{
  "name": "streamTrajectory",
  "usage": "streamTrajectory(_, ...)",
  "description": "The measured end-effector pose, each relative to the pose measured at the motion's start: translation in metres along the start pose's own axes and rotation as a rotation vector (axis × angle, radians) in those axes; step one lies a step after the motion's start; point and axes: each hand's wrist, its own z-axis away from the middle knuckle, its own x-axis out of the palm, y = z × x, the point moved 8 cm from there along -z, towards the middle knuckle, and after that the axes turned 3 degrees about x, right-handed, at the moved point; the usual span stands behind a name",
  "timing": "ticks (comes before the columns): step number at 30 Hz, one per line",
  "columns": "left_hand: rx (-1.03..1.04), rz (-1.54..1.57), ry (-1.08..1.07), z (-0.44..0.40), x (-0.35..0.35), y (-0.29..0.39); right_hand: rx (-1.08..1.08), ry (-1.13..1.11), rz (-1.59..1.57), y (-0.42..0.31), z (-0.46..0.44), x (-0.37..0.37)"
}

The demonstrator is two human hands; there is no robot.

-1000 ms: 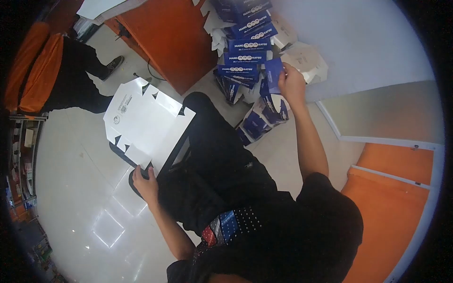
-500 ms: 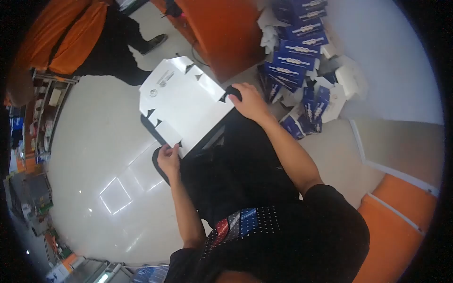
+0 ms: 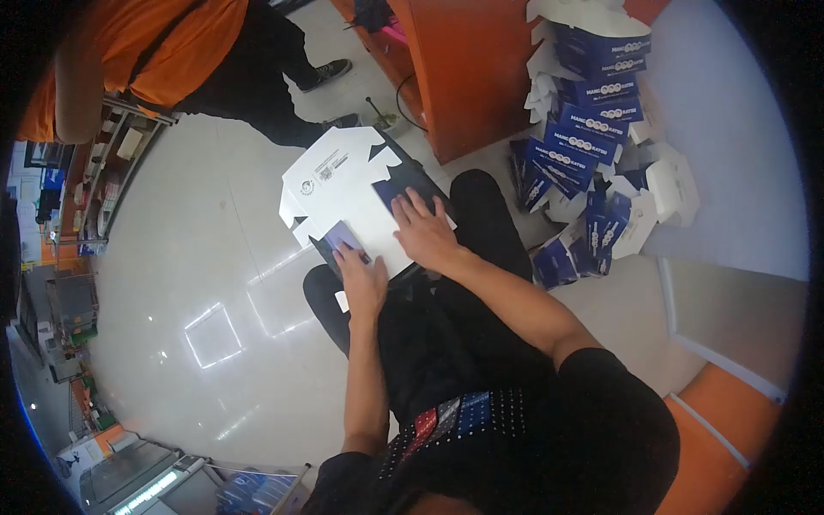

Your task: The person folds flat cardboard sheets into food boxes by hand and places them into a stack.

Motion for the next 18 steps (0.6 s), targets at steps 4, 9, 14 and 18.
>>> streamTrajectory(4, 0.026, -0.101, -0.112, -0.006, 0.021, 0.011, -0.043, -0.171, 0.096, -0.007, 0.011, 0.034)
streamTrajectory(9, 0.054, -0.285, -0.089, -0.01, 0.033, 0.014, -0.004, -0.214, 0.109, -0.007, -0.005, 0.045)
streamTrajectory(14, -0.002, -0.26, -0.129, -0.023, 0.017, 0.019, 0.022, -0.236, -0.001, -0.002, -0.056, 0.043)
streamTrajectory(18, -0.056, -0.219, -0.084, -0.028, 0.018, -0.001, 0.039, -0.212, 0.031, -0.001, -0.042, 0.04)
